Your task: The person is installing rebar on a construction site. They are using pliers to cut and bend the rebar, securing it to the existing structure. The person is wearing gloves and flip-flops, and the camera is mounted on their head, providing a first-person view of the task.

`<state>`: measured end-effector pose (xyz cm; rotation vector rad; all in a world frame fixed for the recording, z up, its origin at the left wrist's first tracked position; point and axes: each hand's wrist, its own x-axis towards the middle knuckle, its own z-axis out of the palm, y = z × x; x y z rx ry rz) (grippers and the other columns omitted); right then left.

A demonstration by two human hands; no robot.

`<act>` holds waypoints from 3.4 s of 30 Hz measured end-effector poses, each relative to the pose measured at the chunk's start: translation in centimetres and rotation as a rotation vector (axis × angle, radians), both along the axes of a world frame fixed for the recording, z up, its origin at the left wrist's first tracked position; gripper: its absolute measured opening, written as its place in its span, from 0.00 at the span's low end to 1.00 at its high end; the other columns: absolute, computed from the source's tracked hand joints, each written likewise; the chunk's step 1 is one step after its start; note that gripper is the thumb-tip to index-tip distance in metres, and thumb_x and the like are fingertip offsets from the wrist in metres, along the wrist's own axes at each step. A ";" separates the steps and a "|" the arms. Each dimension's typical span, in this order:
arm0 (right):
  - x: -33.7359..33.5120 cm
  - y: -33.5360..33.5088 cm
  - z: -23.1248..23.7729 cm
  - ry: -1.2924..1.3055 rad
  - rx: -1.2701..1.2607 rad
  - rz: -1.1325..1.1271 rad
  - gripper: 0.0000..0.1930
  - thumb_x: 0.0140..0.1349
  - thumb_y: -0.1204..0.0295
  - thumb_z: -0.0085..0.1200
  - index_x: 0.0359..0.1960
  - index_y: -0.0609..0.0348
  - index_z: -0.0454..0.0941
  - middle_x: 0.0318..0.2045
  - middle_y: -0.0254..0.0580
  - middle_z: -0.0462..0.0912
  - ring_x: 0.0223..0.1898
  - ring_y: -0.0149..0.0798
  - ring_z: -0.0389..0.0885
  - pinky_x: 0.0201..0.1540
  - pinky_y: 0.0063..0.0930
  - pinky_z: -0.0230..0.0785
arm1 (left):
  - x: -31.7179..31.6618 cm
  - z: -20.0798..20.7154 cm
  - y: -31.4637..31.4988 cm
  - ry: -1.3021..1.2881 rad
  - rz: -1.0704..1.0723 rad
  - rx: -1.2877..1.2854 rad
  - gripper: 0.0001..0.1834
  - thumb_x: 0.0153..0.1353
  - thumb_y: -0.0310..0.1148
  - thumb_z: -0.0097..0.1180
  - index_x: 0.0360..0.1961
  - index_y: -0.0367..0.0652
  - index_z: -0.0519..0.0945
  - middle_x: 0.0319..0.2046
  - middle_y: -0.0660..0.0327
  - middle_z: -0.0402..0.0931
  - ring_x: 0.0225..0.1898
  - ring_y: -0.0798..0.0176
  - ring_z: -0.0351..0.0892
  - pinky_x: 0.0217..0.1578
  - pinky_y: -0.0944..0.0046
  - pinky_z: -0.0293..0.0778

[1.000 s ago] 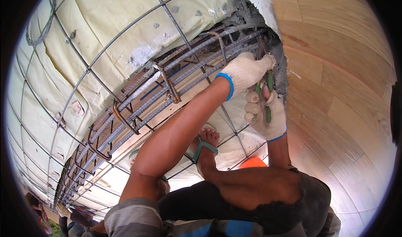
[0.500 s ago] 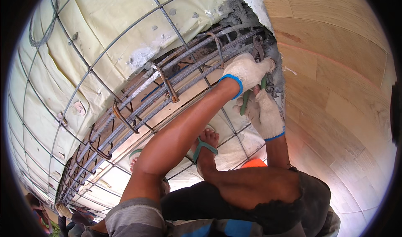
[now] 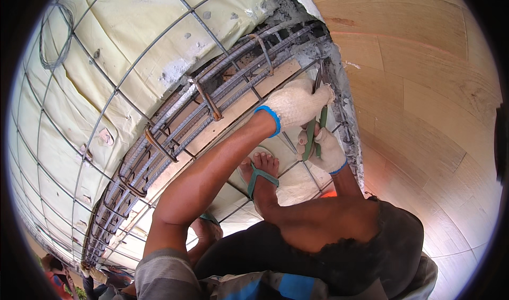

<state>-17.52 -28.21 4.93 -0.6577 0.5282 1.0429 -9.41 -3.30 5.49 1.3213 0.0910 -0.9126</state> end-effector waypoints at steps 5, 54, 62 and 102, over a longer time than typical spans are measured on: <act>-2.6 -2.0 2.7 -0.112 -0.310 0.313 0.26 0.70 0.60 0.67 0.65 0.56 0.76 0.47 0.43 0.86 0.43 0.40 0.90 0.43 0.42 0.83 | -2.8 1.5 4.5 -0.462 0.212 0.386 0.27 0.75 0.49 0.52 0.57 0.34 0.82 0.41 0.41 0.88 0.48 0.40 0.89 0.51 0.46 0.80; 3.0 -1.8 -3.9 -1.625 -1.466 0.712 0.20 0.64 0.80 0.64 0.58 0.59 0.83 0.60 0.52 0.80 0.58 0.53 0.83 0.59 0.42 0.78 | -32.5 10.3 28.6 -0.274 -0.062 1.240 0.23 0.67 0.36 0.61 0.61 0.38 0.80 0.54 0.46 0.84 0.51 0.42 0.87 0.52 0.47 0.83; 4.8 -3.6 -4.7 -1.282 -1.324 0.543 0.18 0.65 0.83 0.59 0.57 0.68 0.78 0.55 0.53 0.82 0.55 0.48 0.85 0.60 0.40 0.76 | -35.1 2.6 25.7 -0.384 0.335 1.395 0.34 0.57 0.45 0.72 0.61 0.40 0.77 0.57 0.46 0.80 0.59 0.40 0.80 0.59 0.45 0.78; -23.3 -20.3 25.0 -0.204 -1.778 1.015 0.24 0.58 0.63 0.60 0.54 0.64 0.85 0.45 0.55 0.90 0.45 0.49 0.88 0.51 0.40 0.79 | -35.8 -0.2 24.5 -0.295 0.142 1.198 0.28 0.71 0.52 0.63 0.55 0.35 0.82 0.49 0.39 0.85 0.52 0.34 0.84 0.51 0.41 0.77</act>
